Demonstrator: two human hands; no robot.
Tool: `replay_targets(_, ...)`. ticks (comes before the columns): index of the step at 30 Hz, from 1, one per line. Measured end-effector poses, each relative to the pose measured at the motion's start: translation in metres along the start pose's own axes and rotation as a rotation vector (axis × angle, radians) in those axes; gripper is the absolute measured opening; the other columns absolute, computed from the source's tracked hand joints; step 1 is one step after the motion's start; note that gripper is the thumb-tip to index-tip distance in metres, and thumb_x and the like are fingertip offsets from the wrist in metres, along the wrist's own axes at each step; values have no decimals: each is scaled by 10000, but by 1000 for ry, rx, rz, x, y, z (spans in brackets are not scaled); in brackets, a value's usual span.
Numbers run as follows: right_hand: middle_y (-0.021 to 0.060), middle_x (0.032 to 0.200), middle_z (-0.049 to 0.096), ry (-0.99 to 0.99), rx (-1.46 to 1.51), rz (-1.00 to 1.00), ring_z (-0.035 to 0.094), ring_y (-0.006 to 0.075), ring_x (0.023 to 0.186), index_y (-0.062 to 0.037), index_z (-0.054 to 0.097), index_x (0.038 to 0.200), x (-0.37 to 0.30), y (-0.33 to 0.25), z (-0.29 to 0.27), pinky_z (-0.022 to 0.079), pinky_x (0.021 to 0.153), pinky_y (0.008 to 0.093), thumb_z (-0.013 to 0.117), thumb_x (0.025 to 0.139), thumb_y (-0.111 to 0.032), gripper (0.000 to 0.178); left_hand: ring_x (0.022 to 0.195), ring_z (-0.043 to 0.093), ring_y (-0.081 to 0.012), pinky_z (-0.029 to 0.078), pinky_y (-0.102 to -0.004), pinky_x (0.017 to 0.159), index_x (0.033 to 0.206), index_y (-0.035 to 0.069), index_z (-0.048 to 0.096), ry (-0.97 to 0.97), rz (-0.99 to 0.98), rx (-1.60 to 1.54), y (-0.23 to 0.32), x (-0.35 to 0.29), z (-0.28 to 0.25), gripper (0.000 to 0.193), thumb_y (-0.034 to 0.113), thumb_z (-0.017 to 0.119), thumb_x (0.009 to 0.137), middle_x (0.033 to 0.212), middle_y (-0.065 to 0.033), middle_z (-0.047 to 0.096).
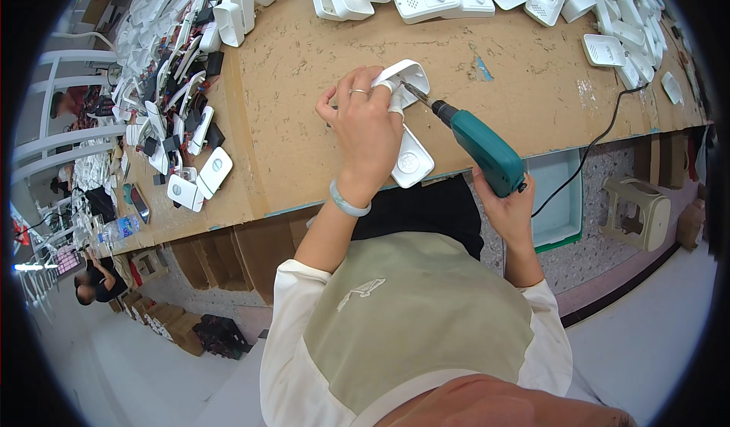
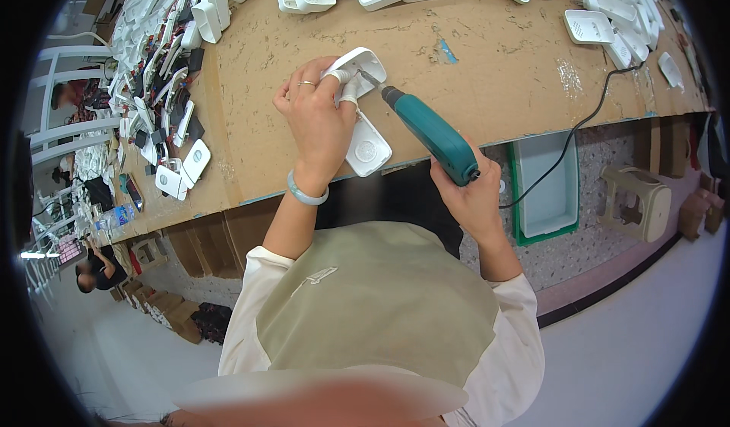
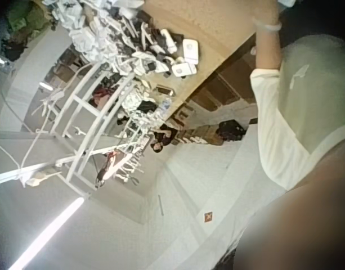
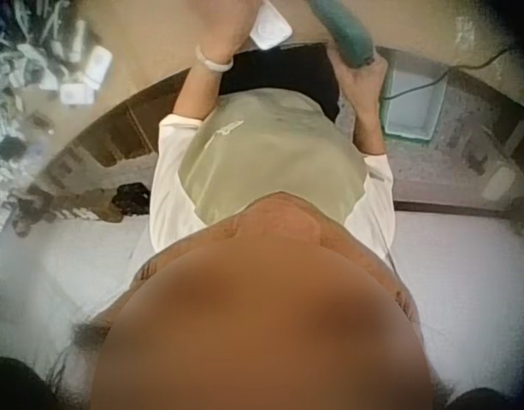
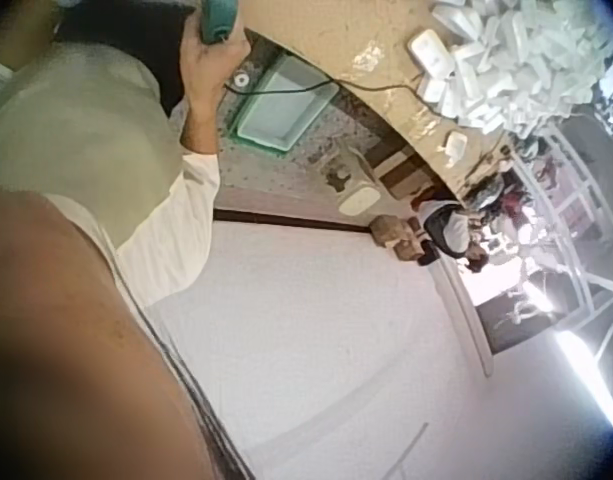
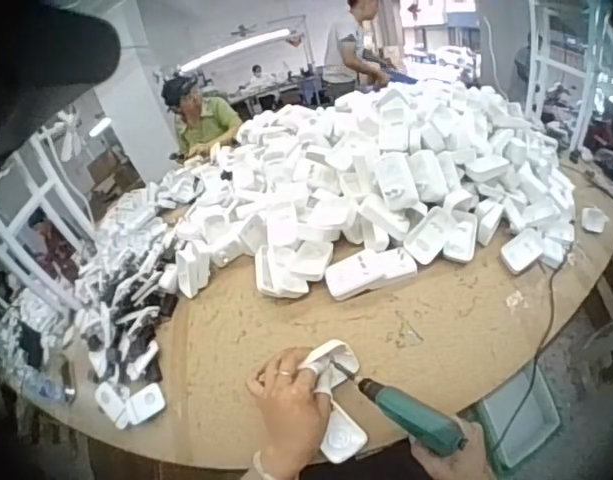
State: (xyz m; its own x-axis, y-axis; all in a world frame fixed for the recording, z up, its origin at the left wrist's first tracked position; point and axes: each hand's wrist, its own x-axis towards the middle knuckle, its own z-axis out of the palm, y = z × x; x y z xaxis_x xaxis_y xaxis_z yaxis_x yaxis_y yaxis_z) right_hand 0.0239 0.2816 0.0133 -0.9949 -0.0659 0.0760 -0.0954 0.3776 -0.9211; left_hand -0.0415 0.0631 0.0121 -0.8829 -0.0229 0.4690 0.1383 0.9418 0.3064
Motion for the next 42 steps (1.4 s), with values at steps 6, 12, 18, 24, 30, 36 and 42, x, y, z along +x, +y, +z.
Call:
replay_targets(6, 109, 744, 635, 11, 7, -71, 603, 166, 615, -1, 646, 961, 0, 5, 0, 482, 621, 264, 707, 813, -2, 161, 1090, 572, -246, 304, -451, 989, 878, 38, 717, -9, -3, 8, 2, 0, -1, 170, 26, 682, 712, 1122, -24, 661)
replay_targets(12, 102, 731, 633, 4, -14, -62, 603, 157, 614, -2, 650, 951, 2, -1, -2, 483, 617, 262, 710, 808, -2, 155, 1187, 525, -256, 271, -517, 1018, 832, 15, 693, -44, -19, -51, 2, 1, -1, 178, -16, 648, 663, 1170, -54, 630)
replay_targets(18, 83, 744, 668, 40, -34, -30, 613, 135, 617, 4, 660, 949, -5, 0, -8, 484, 620, 254, 719, 811, -10, 151, 1188, 521, -251, 269, -516, 1018, 828, 23, 693, -50, -18, -40, 1, 2, 0, 171, -12, 651, 666, 1165, -49, 629)
replay_targets(24, 49, 737, 680, 84, 81, -9, 581, 77, 629, 3, 676, 952, -14, 3, -7, 471, 603, 243, 728, 818, -23, 146, 1099, 572, -243, 294, -465, 1002, 854, 29, 706, -26, -13, -2, 3, 0, -3, 163, 14, 679, 694, 1122, -33, 660)
replay_targets(30, 41, 704, 676, 133, 83, 27, 576, 72, 611, 3, 702, 901, -18, 0, -6, 464, 592, 244, 741, 812, -34, 104, 1098, 571, -242, 294, -464, 999, 867, 32, 714, -33, -8, 17, 1, -1, -3, 153, 36, 698, 714, 1125, -29, 659)
replay_targets(36, 37, 696, 685, 167, 104, 5, 598, 77, 600, 1, 709, 874, -14, 2, -6, 472, 584, 252, 750, 812, -47, 88, 1123, 558, -269, 296, -459, 994, 866, 32, 719, -3, -9, 27, 0, 3, -2, 138, 86, 731, 740, 1150, -48, 652)
replay_targets(42, 8, 687, 653, 270, 194, 175, 594, 73, 616, -21, 690, 844, -28, -4, -15, 470, 575, 255, 760, 809, -74, 95, 1250, 490, -373, 340, -494, 1045, 1009, 41, 704, 70, 44, -182, 9, 3, -11, 258, 144, 749, 777, 1296, -158, 583)
